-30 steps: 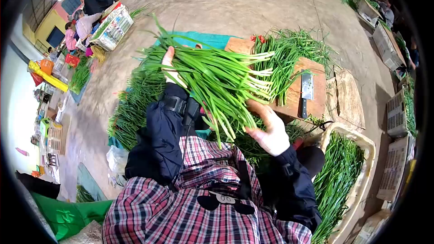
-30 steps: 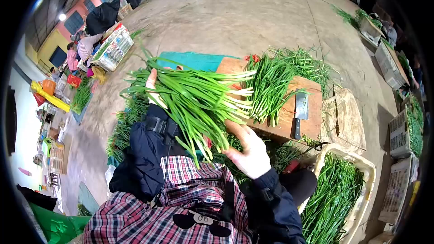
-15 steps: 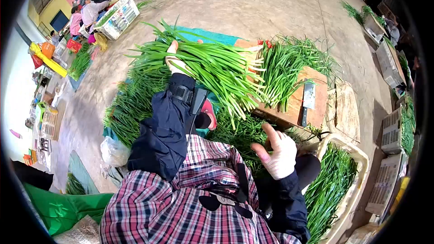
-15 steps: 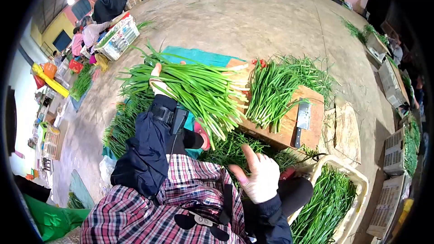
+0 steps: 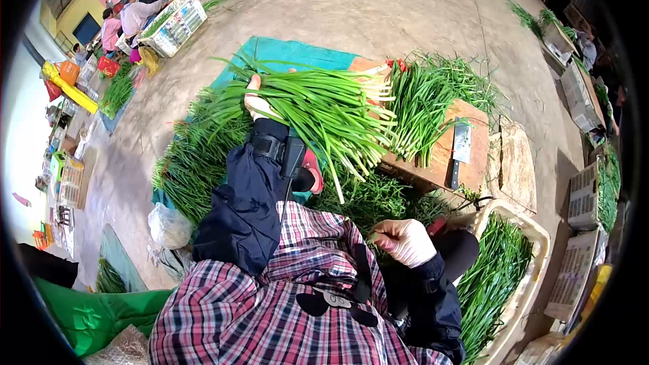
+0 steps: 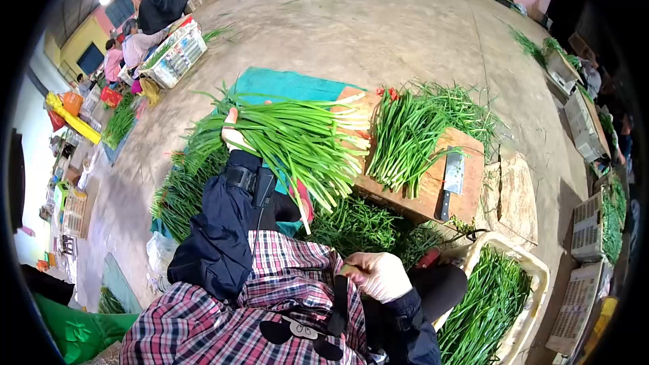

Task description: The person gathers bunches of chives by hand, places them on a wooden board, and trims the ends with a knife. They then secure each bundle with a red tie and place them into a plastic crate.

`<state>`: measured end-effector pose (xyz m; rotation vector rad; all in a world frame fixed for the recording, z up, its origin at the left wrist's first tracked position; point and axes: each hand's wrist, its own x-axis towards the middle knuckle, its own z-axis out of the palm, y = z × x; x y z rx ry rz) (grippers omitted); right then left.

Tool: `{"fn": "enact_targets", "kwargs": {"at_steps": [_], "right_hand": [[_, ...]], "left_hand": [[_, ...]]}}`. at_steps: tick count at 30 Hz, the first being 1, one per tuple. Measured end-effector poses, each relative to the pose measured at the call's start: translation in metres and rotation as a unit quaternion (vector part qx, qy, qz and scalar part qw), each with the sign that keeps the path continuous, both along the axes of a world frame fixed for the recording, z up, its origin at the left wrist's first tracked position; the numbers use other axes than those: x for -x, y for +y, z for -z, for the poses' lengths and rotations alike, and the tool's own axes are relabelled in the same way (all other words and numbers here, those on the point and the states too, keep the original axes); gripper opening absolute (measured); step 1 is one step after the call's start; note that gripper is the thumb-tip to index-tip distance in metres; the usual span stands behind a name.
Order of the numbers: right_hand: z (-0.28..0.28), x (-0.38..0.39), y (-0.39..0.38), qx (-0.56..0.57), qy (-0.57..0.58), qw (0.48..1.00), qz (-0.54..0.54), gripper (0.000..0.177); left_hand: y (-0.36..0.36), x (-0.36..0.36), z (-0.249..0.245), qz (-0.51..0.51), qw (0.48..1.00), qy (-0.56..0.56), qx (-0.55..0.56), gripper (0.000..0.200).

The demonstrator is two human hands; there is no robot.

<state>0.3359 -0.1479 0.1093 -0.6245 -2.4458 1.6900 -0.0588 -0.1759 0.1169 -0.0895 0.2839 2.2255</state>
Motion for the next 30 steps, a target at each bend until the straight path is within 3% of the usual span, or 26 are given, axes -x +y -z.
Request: {"fn": "enact_targets", "kwargs": {"at_steps": [2, 3, 6, 7, 8, 9, 10, 11, 13, 14, 15, 17, 19, 20, 23, 25, 29, 30], "right_hand": [[-0.003, -0.004, 0.001, -0.19, -0.046, 0.979, 0.06, 0.046], [-0.009, 0.001, 0.003, -0.182, -0.063, 0.978, 0.082, 0.061], [-0.021, 0.033, 0.0, -0.101, -0.001, 0.985, 0.143, 0.069], [-0.031, 0.048, -0.002, -0.088, -0.016, 0.983, 0.158, 0.063], [-0.013, 0.061, -0.004, -0.05, 0.062, 0.982, 0.171, 0.056], [-0.005, 0.075, -0.004, -0.012, 0.139, 0.973, 0.181, 0.048], [-0.003, 0.075, -0.003, 0.039, 0.079, 0.983, 0.159, 0.032], [-0.002, 0.075, -0.009, 0.169, 0.125, 0.965, 0.156, 0.022], [-0.008, 0.058, -0.007, 0.131, 0.068, 0.988, 0.051, 0.021], [-0.001, 0.048, -0.009, 0.192, 0.093, 0.977, 0.024, 0.022], [0.006, 0.035, -0.008, 0.232, 0.035, 0.972, -0.009, 0.022], [0.013, 0.012, -0.003, 0.046, -0.099, 0.993, -0.051, 0.014], [0.016, 0.004, -0.004, -0.267, -0.056, 0.962, 0.005, 0.022], [0.01, -0.002, 0.0, -0.255, -0.152, 0.955, 0.026, 0.038], [0.004, 0.008, 0.006, -0.008, 0.044, 0.987, 0.153, 0.045], [-0.01, 0.031, 0.007, 0.24, 0.142, 0.943, 0.182, 0.038], [0.016, 0.089, 0.002, 0.483, 0.254, 0.812, 0.207, 0.037], [0.034, 0.098, 0.003, 0.469, 0.272, 0.815, 0.204, 0.034]], "left_hand": [[-0.002, 0.003, 0.006, -0.003, 1.0, 0.015, -0.013, 0.054], [-0.002, 0.001, 0.008, -0.015, 1.0, 0.019, -0.005, 0.055], [-0.005, 0.003, 0.017, 0.024, 0.999, 0.003, -0.043, 0.056], [-0.004, -0.002, 0.019, 0.01, 0.999, 0.016, -0.043, 0.055], [-0.006, 0.004, 0.025, 0.036, 0.998, 0.017, -0.038, 0.054], [-0.003, 0.0, 0.026, 0.002, 1.0, 0.014, -0.012, 0.055], [-0.004, -0.001, 0.027, 0.004, 1.0, 0.013, -0.02, 0.055], [-0.006, -0.001, 0.028, 0.005, 1.0, 0.012, -0.027, 0.055], [-0.006, -0.001, 0.031, -0.036, 0.996, 0.068, 0.045, 0.055], [-0.007, 0.001, 0.031, -0.046, 0.996, 0.056, 0.057, 0.056], [-0.008, 0.0, 0.026, -0.057, 0.995, 0.043, 0.069, 0.056], [-0.014, 0.013, 0.039, -0.012, 0.999, 0.028, -0.02, 0.051], [-0.014, 0.014, 0.041, -0.023, 0.999, 0.025, -0.025, 0.052], [-0.014, 0.016, 0.041, -0.011, 0.999, 0.033, -0.042, 0.051], [-0.011, 0.005, 0.032, -0.03, 0.999, 0.024, -0.039, 0.046], [-0.008, -0.005, 0.028, -0.042, 0.996, 0.066, -0.032, 0.044], [-0.005, -0.025, 0.014, -0.031, 0.996, 0.08, -0.039, 0.038], [-0.003, -0.029, 0.012, -0.052, 0.997, 0.054, -0.031, 0.039]]}}
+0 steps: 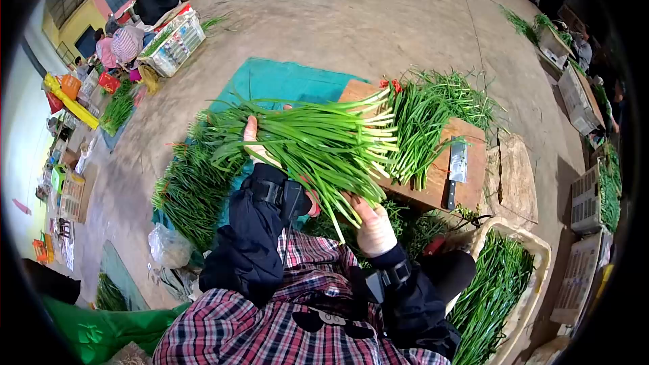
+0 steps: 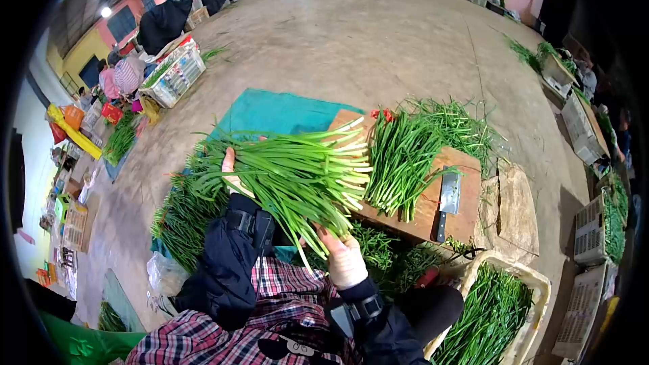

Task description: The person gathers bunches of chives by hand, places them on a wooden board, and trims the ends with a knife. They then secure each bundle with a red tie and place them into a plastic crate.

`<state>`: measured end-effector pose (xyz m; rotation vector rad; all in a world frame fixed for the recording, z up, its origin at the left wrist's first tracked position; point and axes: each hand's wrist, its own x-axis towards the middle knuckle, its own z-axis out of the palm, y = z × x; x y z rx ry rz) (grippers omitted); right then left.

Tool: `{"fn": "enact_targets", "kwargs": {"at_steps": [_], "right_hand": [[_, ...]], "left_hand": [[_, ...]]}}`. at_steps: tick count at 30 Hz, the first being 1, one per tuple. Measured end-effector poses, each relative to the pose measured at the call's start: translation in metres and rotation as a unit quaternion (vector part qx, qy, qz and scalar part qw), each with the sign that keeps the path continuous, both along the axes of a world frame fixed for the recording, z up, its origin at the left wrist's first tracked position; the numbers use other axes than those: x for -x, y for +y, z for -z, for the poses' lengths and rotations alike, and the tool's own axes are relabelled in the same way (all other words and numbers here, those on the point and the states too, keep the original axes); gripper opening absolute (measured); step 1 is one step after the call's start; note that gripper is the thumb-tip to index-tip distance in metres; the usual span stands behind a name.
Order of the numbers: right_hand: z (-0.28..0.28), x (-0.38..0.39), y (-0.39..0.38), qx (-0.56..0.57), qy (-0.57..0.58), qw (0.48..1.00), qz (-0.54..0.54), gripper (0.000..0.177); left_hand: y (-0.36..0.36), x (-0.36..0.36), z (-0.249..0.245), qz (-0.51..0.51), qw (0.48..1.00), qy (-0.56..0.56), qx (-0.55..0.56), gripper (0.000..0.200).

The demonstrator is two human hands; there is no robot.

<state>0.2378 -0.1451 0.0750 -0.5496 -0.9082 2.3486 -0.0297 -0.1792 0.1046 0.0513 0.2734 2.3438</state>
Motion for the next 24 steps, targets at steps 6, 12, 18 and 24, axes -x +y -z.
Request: {"fn": "enact_targets", "kwargs": {"at_steps": [6, 12, 18, 24], "right_hand": [[0.003, 0.008, 0.006, 0.067, 0.133, 0.988, -0.042, 0.038], [0.008, -0.085, 0.014, -0.134, -0.065, 0.971, -0.185, 0.037], [-0.059, -0.104, 0.019, -0.738, -0.35, 0.576, 0.008, 0.042], [-0.1, -0.029, 0.02, -0.83, -0.272, 0.451, 0.184, 0.038]], "left_hand": [[-0.002, -0.006, -0.008, -0.002, 0.999, -0.003, 0.033, 0.046], [-0.006, 0.017, -0.002, 0.014, 1.0, 0.005, 0.017, 0.041], [-0.005, 0.013, -0.013, -0.021, 0.998, 0.019, 0.047, 0.034], [0.002, -0.023, -0.034, -0.048, 0.994, -0.029, 0.089, 0.032]]}}
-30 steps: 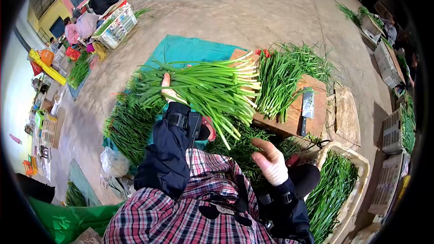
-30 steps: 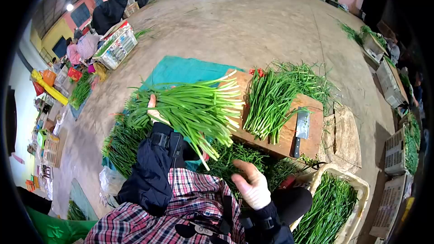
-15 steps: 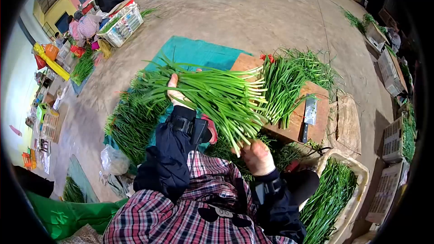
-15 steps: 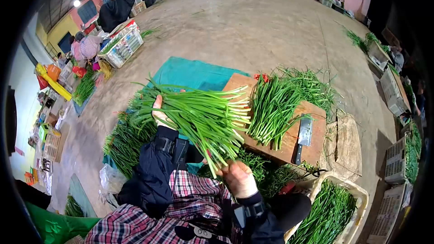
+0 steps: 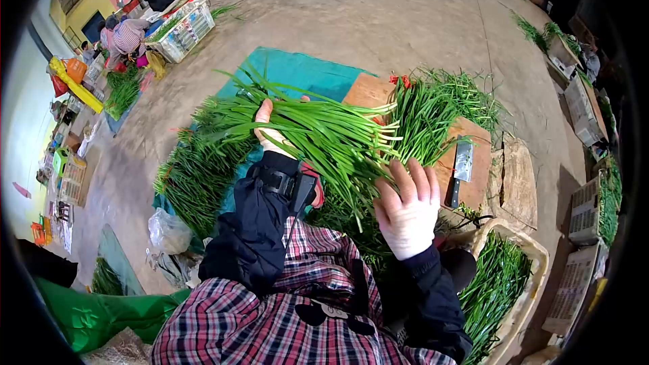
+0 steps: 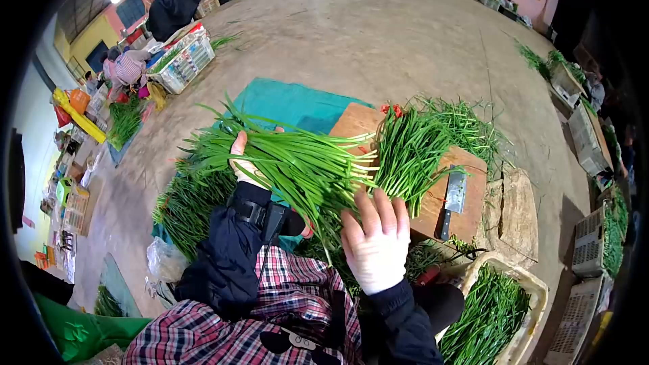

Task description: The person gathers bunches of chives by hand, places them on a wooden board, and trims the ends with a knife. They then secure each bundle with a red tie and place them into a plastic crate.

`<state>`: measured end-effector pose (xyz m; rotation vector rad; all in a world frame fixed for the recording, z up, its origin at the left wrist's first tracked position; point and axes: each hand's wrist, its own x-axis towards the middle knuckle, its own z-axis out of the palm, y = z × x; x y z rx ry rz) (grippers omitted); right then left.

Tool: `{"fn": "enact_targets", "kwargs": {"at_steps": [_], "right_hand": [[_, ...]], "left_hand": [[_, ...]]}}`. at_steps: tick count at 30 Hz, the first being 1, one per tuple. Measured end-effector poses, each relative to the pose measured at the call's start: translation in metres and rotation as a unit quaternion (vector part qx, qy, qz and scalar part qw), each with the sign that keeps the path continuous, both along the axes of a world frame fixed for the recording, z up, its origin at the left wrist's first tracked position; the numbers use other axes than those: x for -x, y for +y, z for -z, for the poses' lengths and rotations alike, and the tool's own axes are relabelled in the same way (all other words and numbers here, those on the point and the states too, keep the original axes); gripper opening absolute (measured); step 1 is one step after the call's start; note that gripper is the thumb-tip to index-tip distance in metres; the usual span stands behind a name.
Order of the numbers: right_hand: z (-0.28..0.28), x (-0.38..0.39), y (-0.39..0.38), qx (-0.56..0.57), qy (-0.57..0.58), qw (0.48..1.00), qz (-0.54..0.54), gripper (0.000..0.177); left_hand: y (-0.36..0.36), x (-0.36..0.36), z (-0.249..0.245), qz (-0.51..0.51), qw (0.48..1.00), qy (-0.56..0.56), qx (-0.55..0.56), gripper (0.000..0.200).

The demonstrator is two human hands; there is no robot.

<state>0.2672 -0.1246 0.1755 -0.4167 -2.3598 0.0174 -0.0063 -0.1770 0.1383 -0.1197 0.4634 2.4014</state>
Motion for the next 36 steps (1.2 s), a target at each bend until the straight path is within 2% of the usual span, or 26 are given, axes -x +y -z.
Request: {"fn": "enact_targets", "kwargs": {"at_steps": [5, 7, 8, 10, 11, 12, 13, 15, 16, 17, 18, 19, 21, 22, 23, 25, 28, 29, 30, 31, 32, 34, 36], "right_hand": [[0.03, 0.031, 0.012, -0.05, 0.003, 0.999, -0.004, 0.024], [0.025, 0.025, 0.012, -0.001, 0.036, 0.999, -0.031, 0.026], [0.028, 0.022, 0.01, 0.044, 0.09, 0.994, -0.039, 0.022], [0.027, 0.007, 0.007, 0.169, 0.102, 0.974, -0.108, 0.017], [0.028, -0.002, 0.007, 0.246, 0.105, 0.95, -0.161, 0.016], [0.038, -0.011, 0.004, 0.406, 0.116, 0.874, -0.24, 0.012], [0.038, -0.025, 0.004, 0.503, 0.079, 0.814, -0.28, 0.017], [0.043, -0.053, -0.003, 0.646, 0.052, 0.717, -0.257, 0.018], [0.053, -0.068, 0.0, 0.633, -0.002, 0.733, -0.25, 0.016], [0.061, -0.081, 0.006, 0.618, -0.054, 0.746, -0.241, 0.015], [0.056, -0.087, 0.012, 0.518, -0.168, 0.814, -0.202, 0.013], [0.056, -0.096, 0.016, 0.383, -0.298, 0.864, -0.136, 0.027], [0.047, -0.093, 0.01, 0.236, -0.233, 0.941, -0.068, 0.041], [0.04, -0.088, 0.01, 0.335, -0.19, 0.92, -0.077, 0.051], [0.03, -0.079, 0.006, 0.339, -0.12, 0.931, -0.066, 0.051], [0.016, -0.059, 0.001, 0.21, -0.032, 0.976, -0.046, 0.054], [0.008, -0.03, -0.003, 0.085, -0.03, 0.993, -0.072, 0.061], [0.009, -0.023, -0.004, 0.145, -0.011, 0.987, -0.075, 0.061], [0.018, -0.017, -0.004, 0.228, 0.069, 0.968, -0.078, 0.062], [0.029, -0.011, -0.003, 0.308, 0.147, 0.936, -0.081, 0.064], [0.034, -0.011, -0.002, 0.367, 0.17, 0.911, -0.077, 0.063], [0.042, -0.007, -0.006, 0.405, 0.169, 0.896, -0.073, 0.058], [0.047, 0.005, -0.015, 0.421, 0.171, 0.889, -0.066, 0.05]], "left_hand": [[-0.007, -0.018, -0.004, 0.007, 1.0, -0.024, 0.011, 0.038], [-0.009, -0.017, -0.003, 0.003, 0.999, -0.033, 0.019, 0.039], [-0.012, -0.007, 0.01, 0.023, 1.0, -0.016, -0.006, 0.033], [-0.015, -0.002, 0.019, 0.024, 0.999, -0.019, -0.014, 0.033], [-0.014, -0.001, 0.02, 0.026, 0.999, -0.02, -0.02, 0.033], [-0.015, 0.0, 0.019, 0.022, 1.0, -0.018, -0.004, 0.036], [-0.016, 0.004, 0.021, 0.026, 1.0, -0.015, -0.004, 0.038], [-0.018, 0.016, 0.031, 0.031, 0.999, -0.009, -0.004, 0.041], [-0.02, 0.018, 0.035, 0.033, 0.999, -0.005, -0.032, 0.046], [-0.021, 0.027, 0.038, 0.035, 0.999, -0.005, -0.014, 0.045], [-0.023, 0.028, 0.033, 0.04, 0.999, 0.009, -0.021, 0.043], [-0.024, 0.029, 0.032, 0.044, 0.998, 0.021, -0.028, 0.041], [-0.021, 0.029, 0.033, 0.02, 0.998, 0.025, -0.052, 0.038], [-0.019, 0.025, 0.028, -0.011, 0.998, 0.044, -0.041, 0.041], [-0.019, 0.021, 0.022, -0.009, 0.998, 0.045, -0.039, 0.041], [-0.019, 0.02, 0.019, -0.003, 0.998, 0.049, -0.034, 0.04], [-0.019, 0.02, 0.02, 0.008, 0.998, 0.054, -0.036, 0.04], [-0.019, 0.02, 0.021, 0.015, 0.998, 0.056, -0.039, 0.04], [-0.02, 0.017, 0.016, 0.024, 0.998, 0.027, -0.045, 0.04], [-0.02, 0.017, 0.016, 0.028, 0.998, 0.034, -0.047, 0.04], [-0.021, 0.018, 0.014, 0.03, 0.998, 0.04, -0.049, 0.04], [-0.024, 0.017, 0.019, 0.027, 0.994, 0.088, -0.066, 0.039], [-0.024, 0.014, 0.019, 0.029, 0.994, 0.081, -0.067, 0.039]]}}
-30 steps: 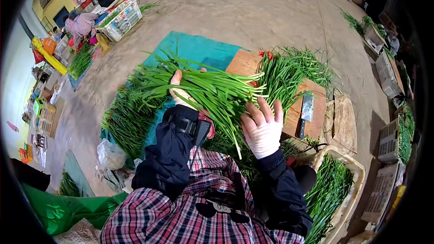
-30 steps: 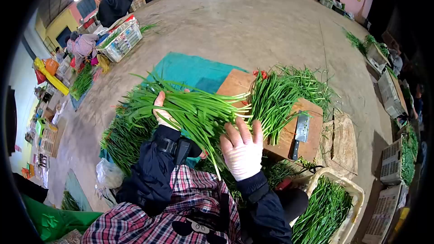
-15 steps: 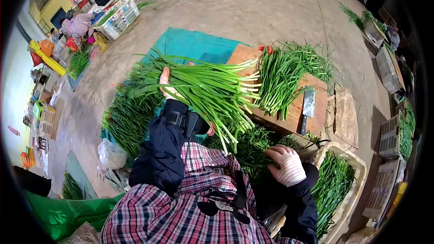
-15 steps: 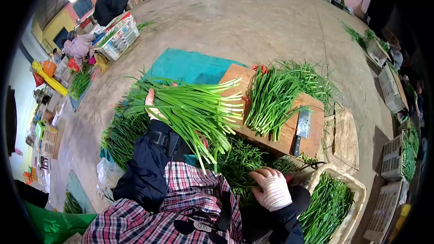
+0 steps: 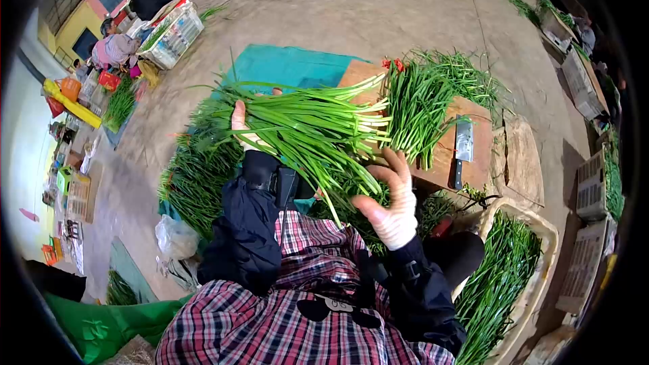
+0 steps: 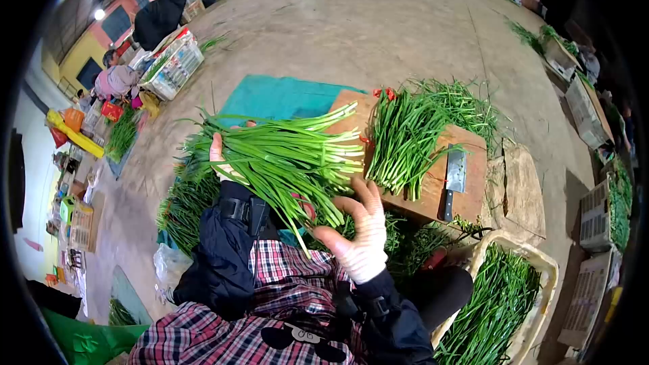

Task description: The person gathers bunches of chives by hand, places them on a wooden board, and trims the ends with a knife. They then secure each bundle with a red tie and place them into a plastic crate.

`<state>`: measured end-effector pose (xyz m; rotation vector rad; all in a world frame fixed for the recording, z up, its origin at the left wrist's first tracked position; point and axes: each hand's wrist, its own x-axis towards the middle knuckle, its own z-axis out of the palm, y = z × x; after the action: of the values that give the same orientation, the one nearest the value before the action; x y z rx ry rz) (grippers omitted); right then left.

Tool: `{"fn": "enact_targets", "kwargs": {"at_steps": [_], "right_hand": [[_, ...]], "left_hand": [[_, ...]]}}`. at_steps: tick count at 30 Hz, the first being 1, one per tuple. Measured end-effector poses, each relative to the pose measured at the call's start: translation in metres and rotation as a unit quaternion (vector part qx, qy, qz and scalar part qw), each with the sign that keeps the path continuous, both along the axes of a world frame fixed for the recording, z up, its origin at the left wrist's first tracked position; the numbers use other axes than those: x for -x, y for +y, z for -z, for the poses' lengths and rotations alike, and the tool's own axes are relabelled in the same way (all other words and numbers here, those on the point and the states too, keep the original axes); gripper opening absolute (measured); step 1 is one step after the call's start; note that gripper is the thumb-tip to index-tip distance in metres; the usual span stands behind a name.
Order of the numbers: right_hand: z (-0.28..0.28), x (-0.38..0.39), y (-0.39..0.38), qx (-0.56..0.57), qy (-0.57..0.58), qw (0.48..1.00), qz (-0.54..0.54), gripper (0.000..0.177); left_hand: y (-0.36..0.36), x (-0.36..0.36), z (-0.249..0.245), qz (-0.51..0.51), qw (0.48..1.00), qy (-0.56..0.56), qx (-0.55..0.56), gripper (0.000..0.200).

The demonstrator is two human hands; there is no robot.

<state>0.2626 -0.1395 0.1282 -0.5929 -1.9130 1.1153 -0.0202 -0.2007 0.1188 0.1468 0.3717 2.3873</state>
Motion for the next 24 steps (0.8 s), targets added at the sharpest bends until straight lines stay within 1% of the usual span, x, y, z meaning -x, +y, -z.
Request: {"fn": "enact_targets", "kwargs": {"at_steps": [1, 2, 3, 4, 5, 6, 7, 8, 9, 11, 12, 13, 15, 17, 18, 19, 21, 22, 23, 24], "right_hand": [[0.002, 0.006, -0.003, -0.009, -0.031, 0.999, 0.02, 0.043], [0.011, 0.016, -0.008, 0.014, 0.01, 0.999, 0.031, 0.04], [0.016, 0.024, -0.01, 0.036, 0.051, 0.997, 0.041, 0.037], [0.016, 0.017, -0.012, 0.06, 0.015, 0.998, 0.013, 0.029], [0.023, 0.017, -0.014, 0.08, 0.033, 0.996, 0.015, 0.028], [0.028, 0.014, -0.014, 0.025, 0.026, 0.999, 0.023, 0.027], [0.031, 0.011, -0.014, -0.03, 0.019, 0.999, 0.031, 0.026], [0.029, 0.006, -0.014, -0.062, 0.011, 0.997, 0.038, 0.026], [0.028, 0.004, -0.017, -0.052, 0.031, 0.997, 0.041, 0.026], [0.022, -0.005, -0.019, -0.093, -0.009, 0.993, 0.066, 0.024], [0.023, -0.015, -0.018, -0.071, 0.012, 0.997, 0.039, 0.021], [0.019, -0.025, -0.017, -0.067, -0.01, 0.997, 0.031, 0.015], [0.018, -0.051, -0.007, 0.022, -0.031, 0.99, -0.137, 0.014], [0.031, -0.079, 0.007, 0.085, -0.149, 0.945, -0.278, 0.017], [0.039, -0.092, 0.011, -0.097, -0.292, 0.919, -0.246, 0.019], [0.022, -0.094, 0.013, -0.154, -0.336, 0.907, -0.202, 0.029], [-0.004, -0.085, 0.016, -0.08, -0.259, 0.951, -0.147, 0.041], [-0.007, -0.077, 0.02, -0.072, -0.214, 0.962, -0.15, 0.045], [-0.02, -0.067, 0.02, -0.104, -0.205, 0.965, -0.129, 0.045], [-0.024, -0.053, 0.02, -0.126, -0.177, 0.969, -0.116, 0.048]], "left_hand": [[0.001, -0.003, -0.002, 0.003, 1.0, -0.003, -0.001, 0.039], [0.002, -0.001, 0.004, 0.03, 0.998, 0.039, -0.024, 0.039], [0.003, 0.005, 0.008, 0.054, 0.997, 0.05, -0.035, 0.038], [0.004, 0.007, 0.015, 0.043, 0.997, 0.048, -0.038, 0.037], [0.004, 0.007, 0.018, 0.03, 0.998, 0.046, -0.042, 0.037], [0.003, 0.006, 0.015, 0.057, 0.997, 0.029, -0.051, 0.038], [0.004, 0.005, 0.014, 0.056, 0.997, 0.013, -0.058, 0.038], [0.006, 0.003, 0.013, 0.055, 0.996, -0.005, -0.063, 0.038], [0.007, 0.004, 0.015, 0.054, 0.996, -0.023, -0.068, 0.039], [0.011, 0.006, 0.018, 0.018, 0.999, 0.039, -0.016, 0.04], [0.011, 0.009, 0.018, 0.04, 0.998, 0.029, -0.024, 0.039], [0.011, 0.012, 0.018, 0.061, 0.997, 0.019, -0.032, 0.038], [0.011, 0.019, 0.015, 0.046, 0.997, -0.037, -0.045, 0.037], [0.01, 0.027, 0.018, 0.034, 0.998, 0.018, -0.04, 0.038], [0.008, 0.032, 0.018, 0.036, 0.998, 0.038, -0.034, 0.039], [0.007, 0.038, 0.021, 0.039, 0.997, 0.058, -0.028, 0.04], [0.008, 0.041, 0.023, 0.033, 0.994, 0.096, -0.037, 0.042], [0.01, 0.038, 0.019, 0.02, 0.994, 0.104, -0.03, 0.042], [0.012, 0.033, 0.014, 0.007, 0.993, 0.114, -0.023, 0.042], [0.011, 0.035, 0.017, 0.02, 0.988, 0.151, -0.029, 0.041]]}}
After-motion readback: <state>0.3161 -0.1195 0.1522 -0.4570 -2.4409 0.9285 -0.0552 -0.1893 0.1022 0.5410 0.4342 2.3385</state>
